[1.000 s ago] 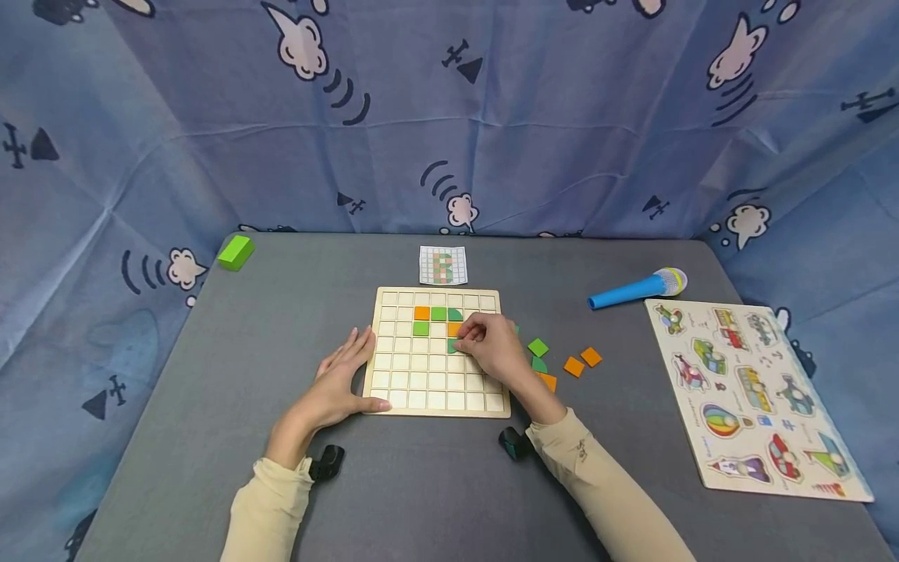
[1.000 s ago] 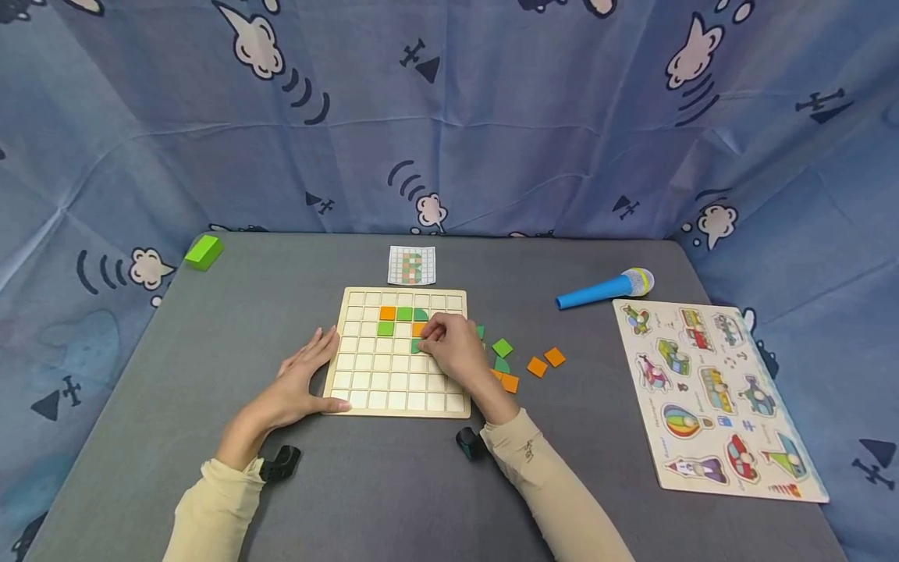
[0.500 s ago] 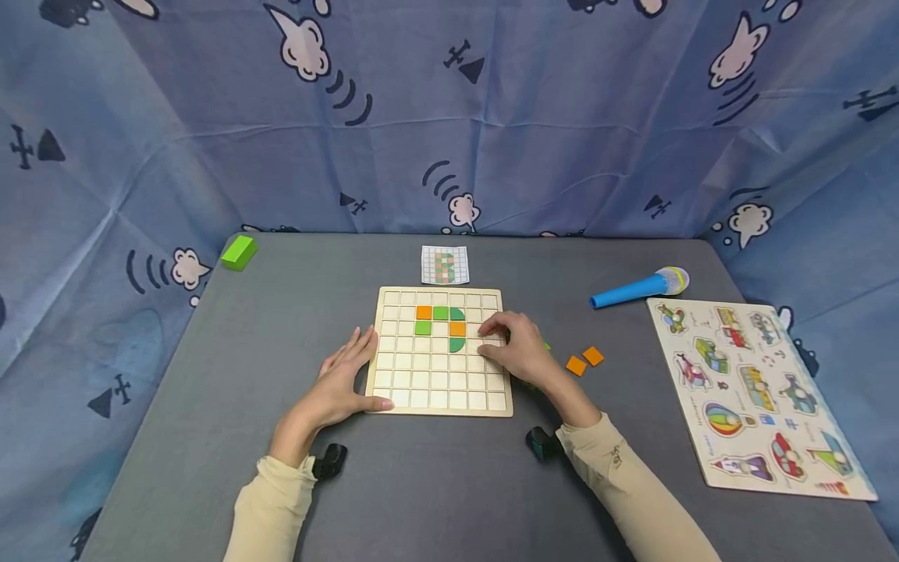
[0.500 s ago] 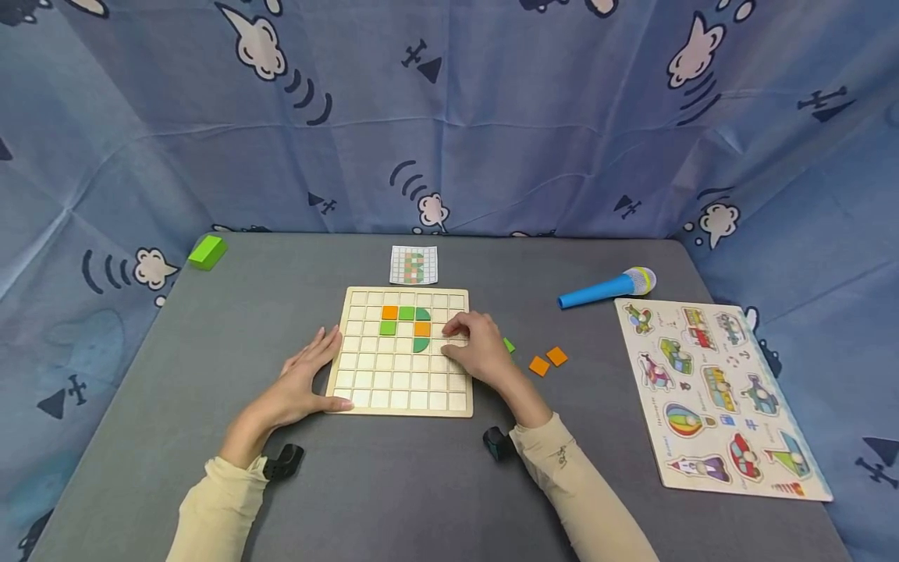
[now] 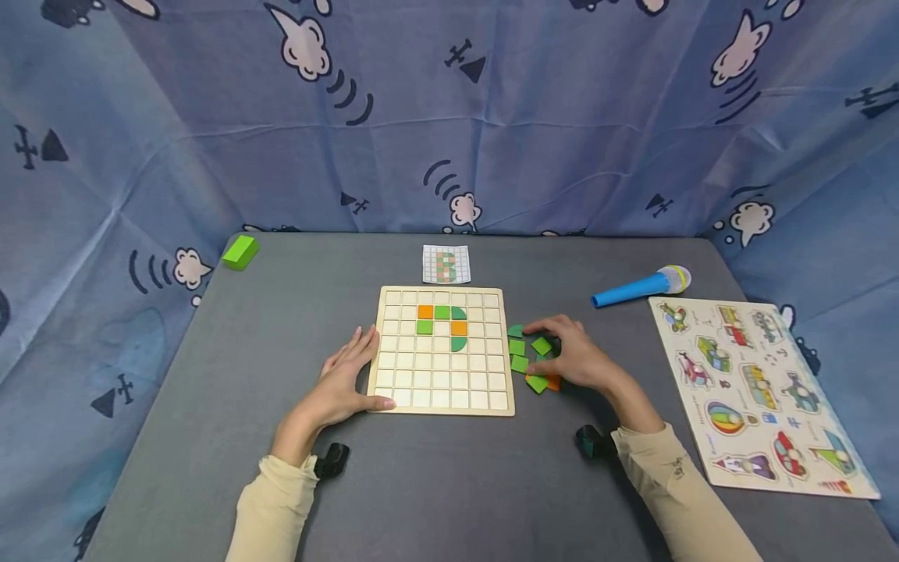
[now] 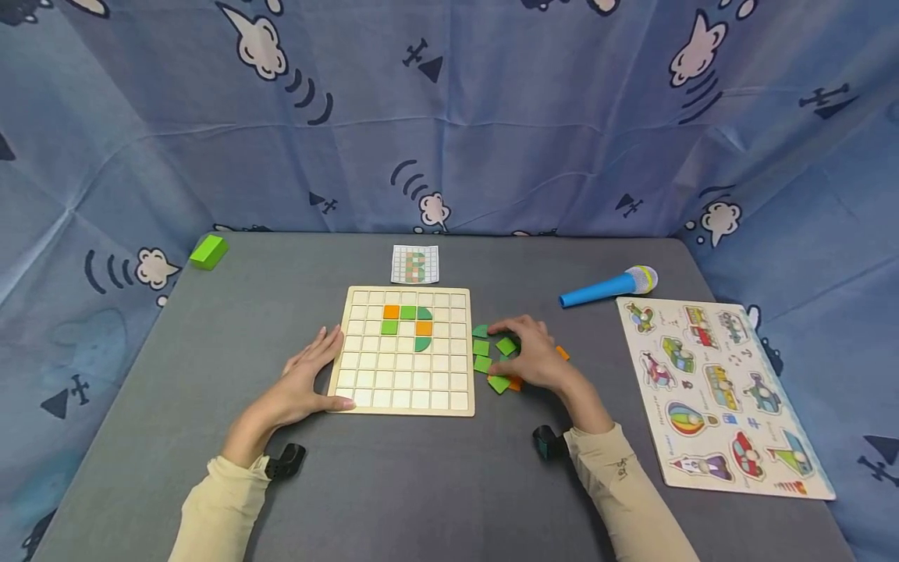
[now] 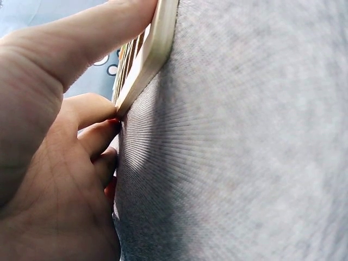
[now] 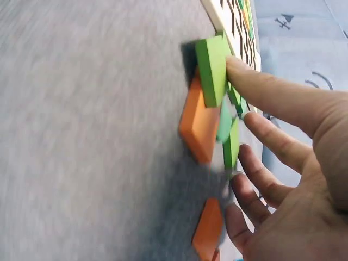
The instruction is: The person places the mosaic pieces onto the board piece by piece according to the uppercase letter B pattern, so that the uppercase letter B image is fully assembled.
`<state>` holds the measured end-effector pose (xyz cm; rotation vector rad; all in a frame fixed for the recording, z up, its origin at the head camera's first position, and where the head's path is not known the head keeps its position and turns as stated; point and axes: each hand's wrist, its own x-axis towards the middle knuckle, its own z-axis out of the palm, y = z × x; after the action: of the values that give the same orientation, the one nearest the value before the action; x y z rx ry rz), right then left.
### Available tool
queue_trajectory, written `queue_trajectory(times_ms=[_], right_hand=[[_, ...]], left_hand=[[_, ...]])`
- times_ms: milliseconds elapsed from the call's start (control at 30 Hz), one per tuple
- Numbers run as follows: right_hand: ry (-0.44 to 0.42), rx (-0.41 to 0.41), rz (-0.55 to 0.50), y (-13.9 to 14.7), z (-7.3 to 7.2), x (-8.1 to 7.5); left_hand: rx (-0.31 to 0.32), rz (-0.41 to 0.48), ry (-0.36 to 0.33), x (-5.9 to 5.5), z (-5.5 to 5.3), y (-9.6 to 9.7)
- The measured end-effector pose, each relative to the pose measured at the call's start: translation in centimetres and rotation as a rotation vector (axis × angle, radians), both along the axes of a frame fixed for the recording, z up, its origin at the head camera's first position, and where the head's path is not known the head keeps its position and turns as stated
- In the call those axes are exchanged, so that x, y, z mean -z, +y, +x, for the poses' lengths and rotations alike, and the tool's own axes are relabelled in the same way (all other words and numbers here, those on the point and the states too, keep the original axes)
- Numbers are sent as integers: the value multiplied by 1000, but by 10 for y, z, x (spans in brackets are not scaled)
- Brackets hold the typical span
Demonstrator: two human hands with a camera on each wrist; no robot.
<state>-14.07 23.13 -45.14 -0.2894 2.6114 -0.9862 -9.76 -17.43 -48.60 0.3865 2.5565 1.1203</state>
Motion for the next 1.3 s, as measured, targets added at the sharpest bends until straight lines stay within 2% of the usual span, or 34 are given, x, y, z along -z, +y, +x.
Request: queue_trajectory(times_ms=[300,567,1033,1167,1300], right_hand=[[-46,5,20,12,0,1],[74,23,36,8,1,7],[254,135,-61,-13,1,11],[269,155,-132,-23,1,12],[231,153,-188,-39,0,14]], left_hand=[[-3,7,-6,-1,1,1],[-4,0,-3,-2,1,0],[-13,1,-7,-1,1,1],[-13,-5,1,-2,1,2],[-12,-4,-1,-2,0,2]])
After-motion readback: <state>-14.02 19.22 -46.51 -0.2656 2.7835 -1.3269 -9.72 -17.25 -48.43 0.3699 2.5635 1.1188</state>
